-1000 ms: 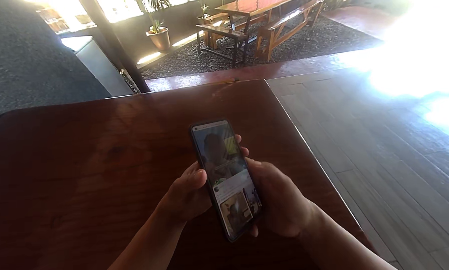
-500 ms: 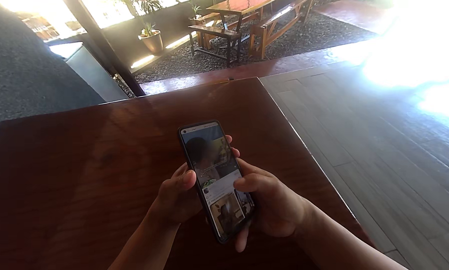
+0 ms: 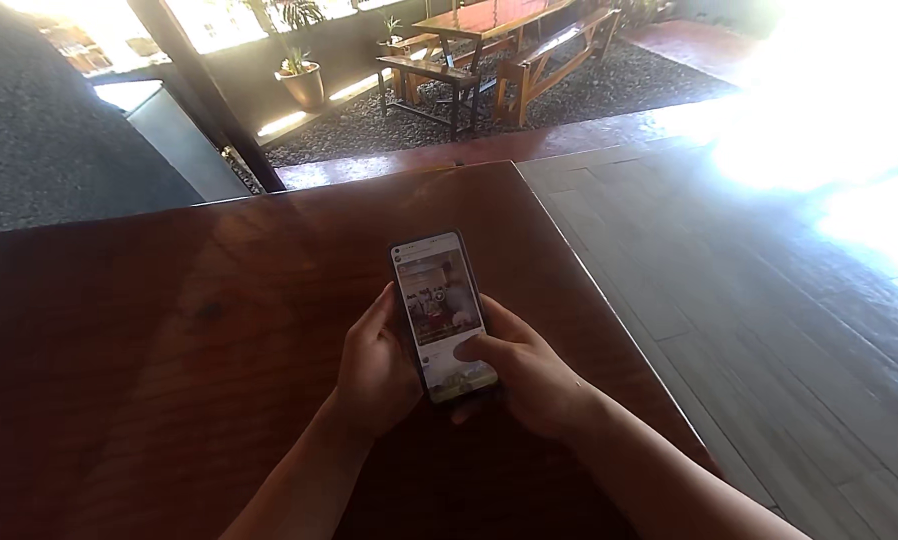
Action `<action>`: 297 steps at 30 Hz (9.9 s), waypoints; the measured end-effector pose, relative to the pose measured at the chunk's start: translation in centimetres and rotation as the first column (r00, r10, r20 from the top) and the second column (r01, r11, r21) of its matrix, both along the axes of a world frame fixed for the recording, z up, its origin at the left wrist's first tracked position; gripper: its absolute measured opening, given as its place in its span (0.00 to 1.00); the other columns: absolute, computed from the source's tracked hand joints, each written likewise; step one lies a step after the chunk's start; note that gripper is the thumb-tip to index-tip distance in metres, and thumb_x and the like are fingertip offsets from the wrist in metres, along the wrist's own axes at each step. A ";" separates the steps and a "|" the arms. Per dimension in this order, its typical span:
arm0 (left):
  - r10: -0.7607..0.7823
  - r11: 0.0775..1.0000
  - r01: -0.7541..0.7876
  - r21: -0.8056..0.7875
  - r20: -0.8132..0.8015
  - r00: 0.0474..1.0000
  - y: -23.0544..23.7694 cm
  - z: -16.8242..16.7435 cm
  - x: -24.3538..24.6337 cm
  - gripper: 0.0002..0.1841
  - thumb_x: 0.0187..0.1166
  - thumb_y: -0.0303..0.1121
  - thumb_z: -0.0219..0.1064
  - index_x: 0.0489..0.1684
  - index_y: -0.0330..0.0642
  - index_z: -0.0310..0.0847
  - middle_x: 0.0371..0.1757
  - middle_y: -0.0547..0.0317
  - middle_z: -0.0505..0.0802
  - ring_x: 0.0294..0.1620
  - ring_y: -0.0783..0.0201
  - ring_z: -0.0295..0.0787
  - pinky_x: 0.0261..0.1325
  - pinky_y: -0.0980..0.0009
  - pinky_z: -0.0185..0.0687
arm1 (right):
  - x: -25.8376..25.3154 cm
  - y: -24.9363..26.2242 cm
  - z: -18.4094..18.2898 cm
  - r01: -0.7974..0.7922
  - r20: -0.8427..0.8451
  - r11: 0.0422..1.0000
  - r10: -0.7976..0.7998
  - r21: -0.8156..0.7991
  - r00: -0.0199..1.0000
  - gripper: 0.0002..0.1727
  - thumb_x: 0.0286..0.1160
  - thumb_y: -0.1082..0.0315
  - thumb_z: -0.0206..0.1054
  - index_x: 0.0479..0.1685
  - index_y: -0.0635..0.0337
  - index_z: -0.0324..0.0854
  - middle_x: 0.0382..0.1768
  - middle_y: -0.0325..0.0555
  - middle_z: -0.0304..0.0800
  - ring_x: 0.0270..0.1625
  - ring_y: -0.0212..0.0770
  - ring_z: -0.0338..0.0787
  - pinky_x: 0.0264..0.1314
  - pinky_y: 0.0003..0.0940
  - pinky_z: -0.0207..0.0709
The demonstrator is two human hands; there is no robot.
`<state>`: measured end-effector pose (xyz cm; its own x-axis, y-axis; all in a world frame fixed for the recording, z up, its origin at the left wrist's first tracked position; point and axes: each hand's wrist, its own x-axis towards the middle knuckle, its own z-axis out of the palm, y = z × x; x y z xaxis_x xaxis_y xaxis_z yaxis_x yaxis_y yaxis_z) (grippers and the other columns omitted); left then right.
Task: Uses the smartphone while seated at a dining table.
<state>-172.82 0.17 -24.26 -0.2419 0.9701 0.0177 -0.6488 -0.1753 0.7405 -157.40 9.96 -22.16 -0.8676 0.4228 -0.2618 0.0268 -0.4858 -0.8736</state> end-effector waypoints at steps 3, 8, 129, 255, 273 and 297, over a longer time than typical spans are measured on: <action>0.035 0.999 -0.034 -0.032 0.009 0.999 0.1 0.0 0.1 0.31 0.92 0.56 0.32 0.71 0.55 0.79 0.64 0.51 0.89 0.66 0.57 0.87 0.68 0.51 0.82 | -0.1 -0.1 0.0 0.010 0.009 1.000 -0.010 0.001 1.000 0.18 0.86 0.69 0.57 0.72 0.50 0.75 0.52 0.60 0.90 0.45 0.52 0.96 0.34 0.44 0.92; 0.042 0.998 -0.040 -0.054 0.029 0.999 0.1 0.0 0.1 0.30 0.92 0.56 0.35 0.71 0.55 0.79 0.64 0.51 0.89 0.67 0.56 0.87 0.68 0.52 0.82 | 0.0 0.1 0.0 -0.007 -0.007 1.000 0.007 0.002 1.000 0.18 0.86 0.65 0.58 0.72 0.49 0.75 0.52 0.59 0.89 0.46 0.52 0.95 0.34 0.44 0.92; 0.037 0.995 -0.035 -0.096 0.012 0.999 0.0 -0.1 0.1 0.32 0.91 0.60 0.33 0.74 0.55 0.77 0.64 0.50 0.89 0.65 0.55 0.88 0.66 0.51 0.84 | 0.2 0.0 0.0 -0.048 0.007 0.989 0.047 0.143 0.999 0.20 0.81 0.74 0.59 0.71 0.54 0.73 0.53 0.58 0.90 0.47 0.52 0.96 0.37 0.43 0.94; 0.049 0.994 -0.048 -0.094 0.014 0.999 0.1 0.0 0.3 0.30 0.93 0.56 0.32 0.73 0.54 0.77 0.64 0.49 0.89 0.65 0.56 0.88 0.67 0.52 0.84 | 0.1 0.0 -0.3 -0.029 0.068 0.949 0.008 0.314 0.998 0.23 0.67 0.75 0.69 0.64 0.54 0.76 0.45 0.51 0.91 0.39 0.45 0.95 0.30 0.36 0.92; 0.054 0.993 -0.054 -0.106 -0.009 0.999 0.1 0.0 0.3 0.30 0.92 0.58 0.33 0.74 0.56 0.76 0.65 0.50 0.89 0.66 0.56 0.87 0.69 0.51 0.83 | 0.1 0.0 -0.3 -0.038 0.065 0.941 0.016 0.336 0.998 0.23 0.67 0.75 0.69 0.64 0.54 0.75 0.43 0.51 0.91 0.37 0.45 0.95 0.30 0.35 0.92; 0.023 0.996 -0.023 -0.084 0.003 1.000 0.0 -0.1 0.2 0.31 0.92 0.58 0.32 0.74 0.55 0.77 0.65 0.50 0.88 0.67 0.56 0.87 0.69 0.52 0.82 | 0.1 0.0 -0.4 -0.032 0.054 0.945 0.015 0.324 0.998 0.23 0.67 0.76 0.69 0.64 0.53 0.75 0.43 0.53 0.91 0.37 0.45 0.95 0.30 0.34 0.91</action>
<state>-172.63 0.22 -24.38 -0.2638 0.9624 -0.0644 -0.6484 -0.1275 0.7505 -157.28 9.95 -22.59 -0.8677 0.4717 -0.1568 0.0824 -0.1745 -0.9812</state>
